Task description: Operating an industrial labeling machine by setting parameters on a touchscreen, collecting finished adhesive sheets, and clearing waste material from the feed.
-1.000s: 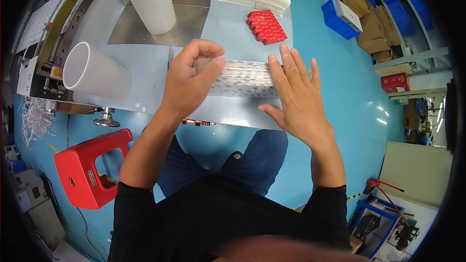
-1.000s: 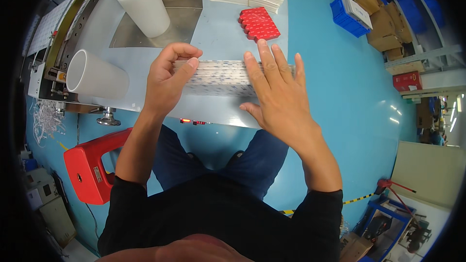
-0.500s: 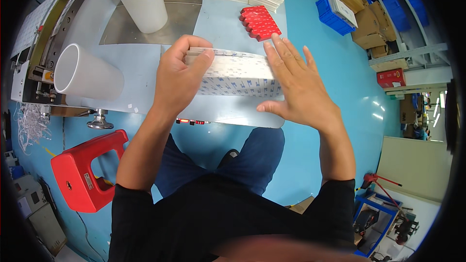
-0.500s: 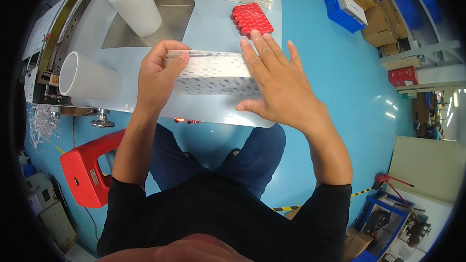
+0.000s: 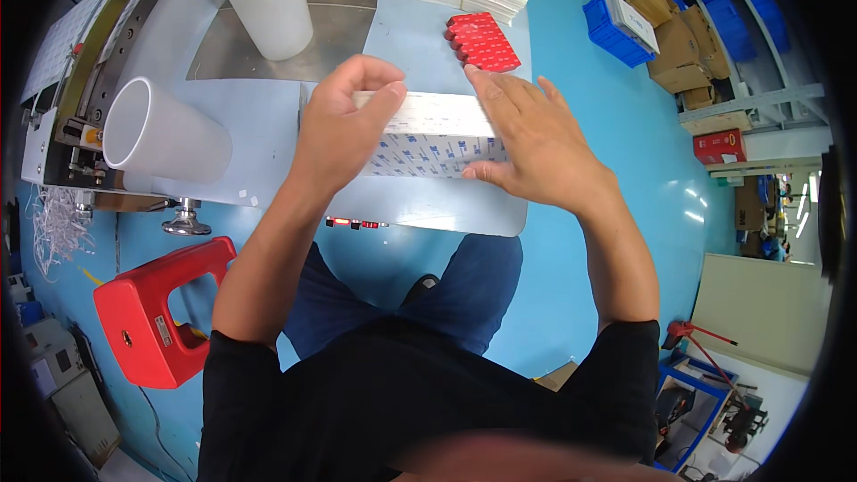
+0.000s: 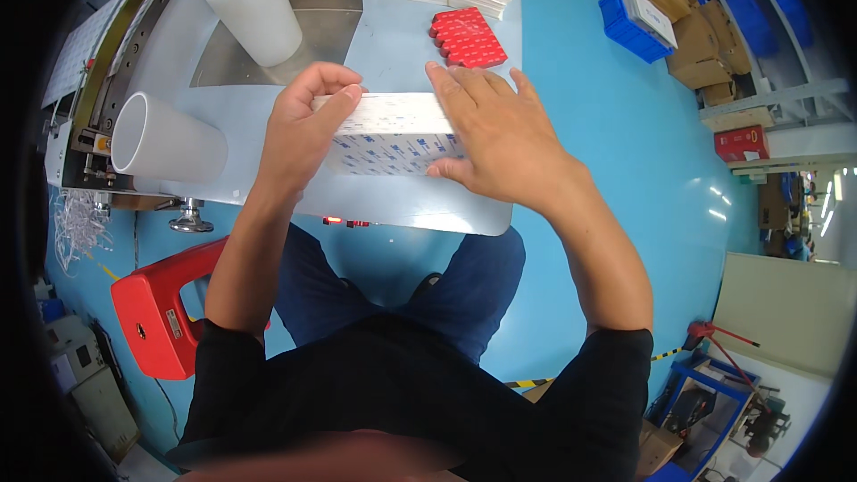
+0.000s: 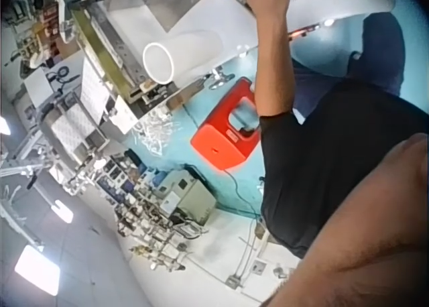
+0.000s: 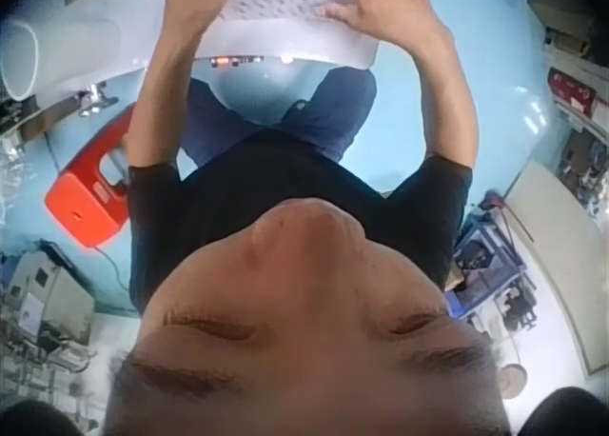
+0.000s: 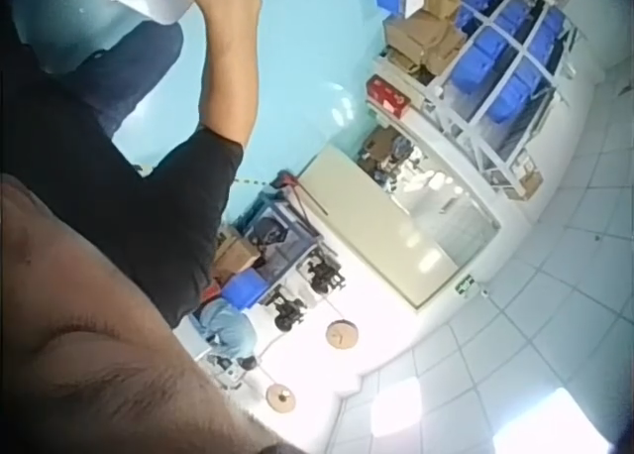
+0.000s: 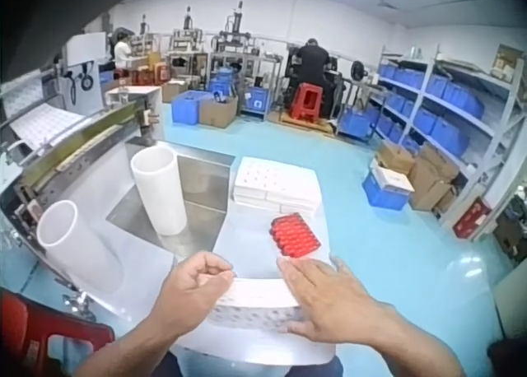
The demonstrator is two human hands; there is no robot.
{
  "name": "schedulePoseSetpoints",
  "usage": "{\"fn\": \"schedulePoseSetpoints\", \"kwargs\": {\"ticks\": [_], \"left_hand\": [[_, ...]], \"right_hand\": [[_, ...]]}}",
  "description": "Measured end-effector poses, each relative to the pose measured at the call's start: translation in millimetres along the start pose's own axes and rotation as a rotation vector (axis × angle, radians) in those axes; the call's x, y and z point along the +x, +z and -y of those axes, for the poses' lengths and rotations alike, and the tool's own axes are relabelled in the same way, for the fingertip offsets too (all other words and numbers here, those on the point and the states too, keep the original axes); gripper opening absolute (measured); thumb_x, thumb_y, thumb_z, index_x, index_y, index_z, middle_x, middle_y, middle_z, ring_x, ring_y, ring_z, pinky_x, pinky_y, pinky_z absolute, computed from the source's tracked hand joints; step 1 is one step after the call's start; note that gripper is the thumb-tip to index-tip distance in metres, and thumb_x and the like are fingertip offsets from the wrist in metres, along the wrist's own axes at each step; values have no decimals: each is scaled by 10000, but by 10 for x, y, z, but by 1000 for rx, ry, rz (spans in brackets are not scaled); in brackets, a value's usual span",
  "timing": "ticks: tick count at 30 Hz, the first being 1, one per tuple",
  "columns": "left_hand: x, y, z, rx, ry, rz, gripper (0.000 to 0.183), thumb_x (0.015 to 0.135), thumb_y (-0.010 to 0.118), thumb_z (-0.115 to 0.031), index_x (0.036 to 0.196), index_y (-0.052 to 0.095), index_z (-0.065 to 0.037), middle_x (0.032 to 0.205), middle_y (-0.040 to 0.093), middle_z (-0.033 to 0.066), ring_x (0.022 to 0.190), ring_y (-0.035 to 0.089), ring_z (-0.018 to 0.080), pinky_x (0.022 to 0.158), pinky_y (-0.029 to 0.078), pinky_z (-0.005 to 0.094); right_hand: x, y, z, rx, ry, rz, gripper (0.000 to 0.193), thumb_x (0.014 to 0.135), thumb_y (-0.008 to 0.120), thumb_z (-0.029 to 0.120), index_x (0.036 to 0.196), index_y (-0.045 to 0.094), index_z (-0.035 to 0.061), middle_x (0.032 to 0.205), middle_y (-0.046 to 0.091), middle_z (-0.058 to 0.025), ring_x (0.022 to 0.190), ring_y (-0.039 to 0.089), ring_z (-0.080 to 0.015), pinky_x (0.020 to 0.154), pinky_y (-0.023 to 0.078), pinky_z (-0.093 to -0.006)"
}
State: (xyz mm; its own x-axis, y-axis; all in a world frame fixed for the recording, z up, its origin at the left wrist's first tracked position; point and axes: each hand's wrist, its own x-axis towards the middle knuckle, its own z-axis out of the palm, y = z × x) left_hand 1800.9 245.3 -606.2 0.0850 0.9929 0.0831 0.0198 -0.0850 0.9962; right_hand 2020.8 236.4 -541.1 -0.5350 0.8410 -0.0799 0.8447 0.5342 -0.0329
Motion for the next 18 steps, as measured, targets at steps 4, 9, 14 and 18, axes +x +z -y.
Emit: {"fn": "schedulePoseSetpoints", "kwargs": {"ticks": [4,9,14,18], "left_hand": [[-190,-101,212,-203,103,10,499,783,713,-229,1161,479,-3,1030,584,95,945,542,145,821,451,288],[-488,248,539,-116,123,-123,818,658,820,-133,1302,325,-32,1188,486,129,1092,502,209,888,453,337],[-564,215,480,-84,203,-83,745,642,832,-78,1221,364,-53,1105,491,109,1027,537,182,862,492,300],[-505,188,481,-14,179,-14,698,642,841,-96,1179,397,-56,1062,512,93,979,561,174,830,512,307]], "right_hand": [[-276,77,-464,150,-69,-36,1122,566,832,446,1442,237,73,1373,413,-195,1273,398,-348,1079,248,-522],[-227,1170,-150,1351,130,-873,1297,466,907,437,1456,166,48,1329,421,-247,1215,442,-329,1058,303,-453],[-419,1107,-70,1385,210,-806,1273,503,898,422,1461,149,48,1343,421,-215,1216,444,-304,1069,293,-442],[-582,739,-528,1086,30,-486,1273,526,857,515,1464,139,41,1410,375,-193,1299,380,-308,1081,274,-449]]}}
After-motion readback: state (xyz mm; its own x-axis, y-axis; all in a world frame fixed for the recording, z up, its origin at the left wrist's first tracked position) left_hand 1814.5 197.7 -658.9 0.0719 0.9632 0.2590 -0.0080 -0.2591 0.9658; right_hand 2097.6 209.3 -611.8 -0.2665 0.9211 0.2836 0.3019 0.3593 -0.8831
